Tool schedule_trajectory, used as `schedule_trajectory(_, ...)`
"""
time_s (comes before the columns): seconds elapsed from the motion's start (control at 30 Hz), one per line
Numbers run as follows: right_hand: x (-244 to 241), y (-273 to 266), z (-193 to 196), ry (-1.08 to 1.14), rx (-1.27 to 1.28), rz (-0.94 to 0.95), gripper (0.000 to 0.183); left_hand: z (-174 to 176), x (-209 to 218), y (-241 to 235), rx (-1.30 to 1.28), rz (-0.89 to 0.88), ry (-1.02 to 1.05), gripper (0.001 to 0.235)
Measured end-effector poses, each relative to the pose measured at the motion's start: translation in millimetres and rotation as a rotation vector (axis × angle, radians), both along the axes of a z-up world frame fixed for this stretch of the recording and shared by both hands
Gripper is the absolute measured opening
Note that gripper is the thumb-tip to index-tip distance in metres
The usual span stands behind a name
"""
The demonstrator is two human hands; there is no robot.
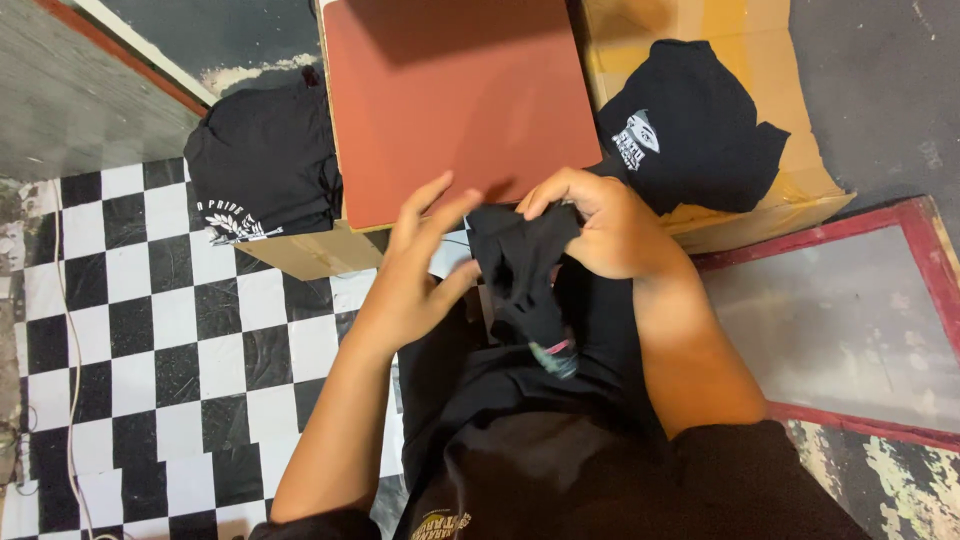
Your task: Operating a heat press machine to apply printed designs onto black t-shirts.
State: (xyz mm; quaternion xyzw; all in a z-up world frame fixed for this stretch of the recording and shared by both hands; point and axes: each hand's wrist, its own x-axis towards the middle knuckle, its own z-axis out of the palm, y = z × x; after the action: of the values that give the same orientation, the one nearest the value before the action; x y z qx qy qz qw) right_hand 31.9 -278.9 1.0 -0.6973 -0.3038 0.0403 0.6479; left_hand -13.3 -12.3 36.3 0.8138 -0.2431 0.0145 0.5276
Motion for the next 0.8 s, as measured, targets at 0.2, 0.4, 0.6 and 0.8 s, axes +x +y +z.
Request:
schedule_trajectory(0.2,-6,-4,6,0.013,-0.002,-0.023,0.029,-29,-4,0,0.013,-0.058,-0.078,0.059)
schedule_trajectory(0.4,-10,6,4,0.086,0.047,-0.018,0.032,-43,-6,-3,-0.028,-0.086,-0.136,0.048)
schedule_trajectory(0.6,-8,5,-7,0.099,0.136,0.006,0.031,-52,-5,-5,-0.05,-0.015,-0.058,0.043)
schedule_trajectory(0.8,-10,6,3,0.03,0.074,-0.134,0.021,-62,0,4,-0.009,0.046,-0.096,0.018)
